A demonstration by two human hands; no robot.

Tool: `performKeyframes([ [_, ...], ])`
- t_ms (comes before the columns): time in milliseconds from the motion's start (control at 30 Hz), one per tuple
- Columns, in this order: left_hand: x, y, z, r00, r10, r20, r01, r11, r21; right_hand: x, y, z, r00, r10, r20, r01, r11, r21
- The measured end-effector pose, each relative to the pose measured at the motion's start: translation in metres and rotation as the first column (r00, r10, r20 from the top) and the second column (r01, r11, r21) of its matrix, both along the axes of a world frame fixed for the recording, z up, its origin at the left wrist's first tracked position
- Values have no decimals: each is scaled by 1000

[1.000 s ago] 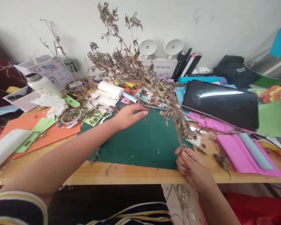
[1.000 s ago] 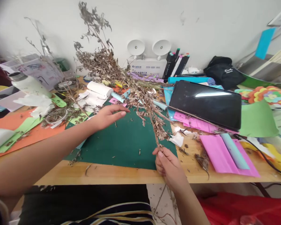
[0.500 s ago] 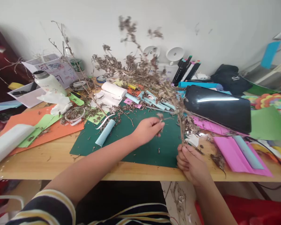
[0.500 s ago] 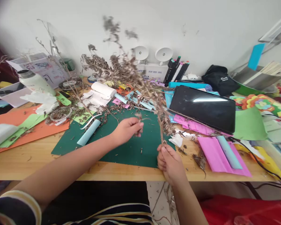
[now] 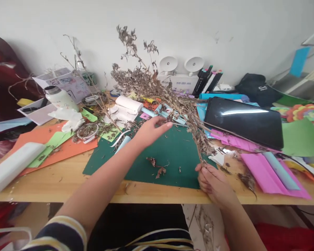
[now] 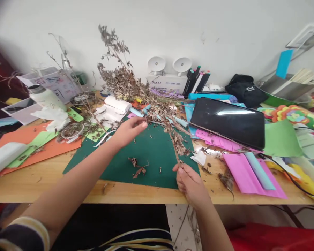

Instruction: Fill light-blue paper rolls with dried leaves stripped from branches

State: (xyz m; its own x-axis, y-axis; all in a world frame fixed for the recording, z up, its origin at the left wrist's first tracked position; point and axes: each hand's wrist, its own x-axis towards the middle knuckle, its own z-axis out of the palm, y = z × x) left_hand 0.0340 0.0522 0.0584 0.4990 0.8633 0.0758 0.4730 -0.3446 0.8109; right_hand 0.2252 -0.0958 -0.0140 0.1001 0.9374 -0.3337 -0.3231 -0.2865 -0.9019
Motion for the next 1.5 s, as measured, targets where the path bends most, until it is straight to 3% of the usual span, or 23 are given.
performKeyframes([
  [67,14,10,-2,968,6,252,36,986,-164,0,-1,-3,1000,10,16,-10,1000,8],
  [133,27,17,-4,916,-29,400,145,954,-263,0,-1,-4,1000,5,21,-5,1000,16],
  [200,37,18,-6,878,-43,476,201,937,-287,0,0,-5,1000,7,20,-7,1000,16],
  [300,45,12,-11,883,-32,468,151,964,-219,-2,0,-2,1000,-11,11,11,1000,11],
  [400,44,-1,-20,955,-161,250,168,986,-7,-4,0,0,999,-43,7,43,999,11],
  [467,40,-10,-24,970,-237,51,229,965,131,-5,1,0,999,-45,20,45,999,9],
  [600,23,-20,-25,941,-246,-234,311,901,304,-3,0,-4,998,-10,59,9,1000,11],
  [767,-3,-20,-16,810,-231,-539,478,793,379,1,-2,-9,973,102,207,-106,994,9],
  [900,-15,-27,-15,668,-220,-711,604,718,346,-2,-1,-8,918,137,371,-137,990,-27],
  [1033,-19,-38,-19,536,-282,-796,738,613,281,-6,0,-8,938,86,337,-86,996,-14],
  [1267,-24,-29,-4,640,-85,-764,543,754,370,-8,1,-6,946,78,315,-83,997,2],
  [1400,-22,-33,14,732,-114,-672,451,820,352,-9,2,-7,929,80,360,-86,996,0],
  [1500,-12,-43,23,856,-143,-496,311,910,275,-9,2,-7,855,32,518,-68,996,51],
])
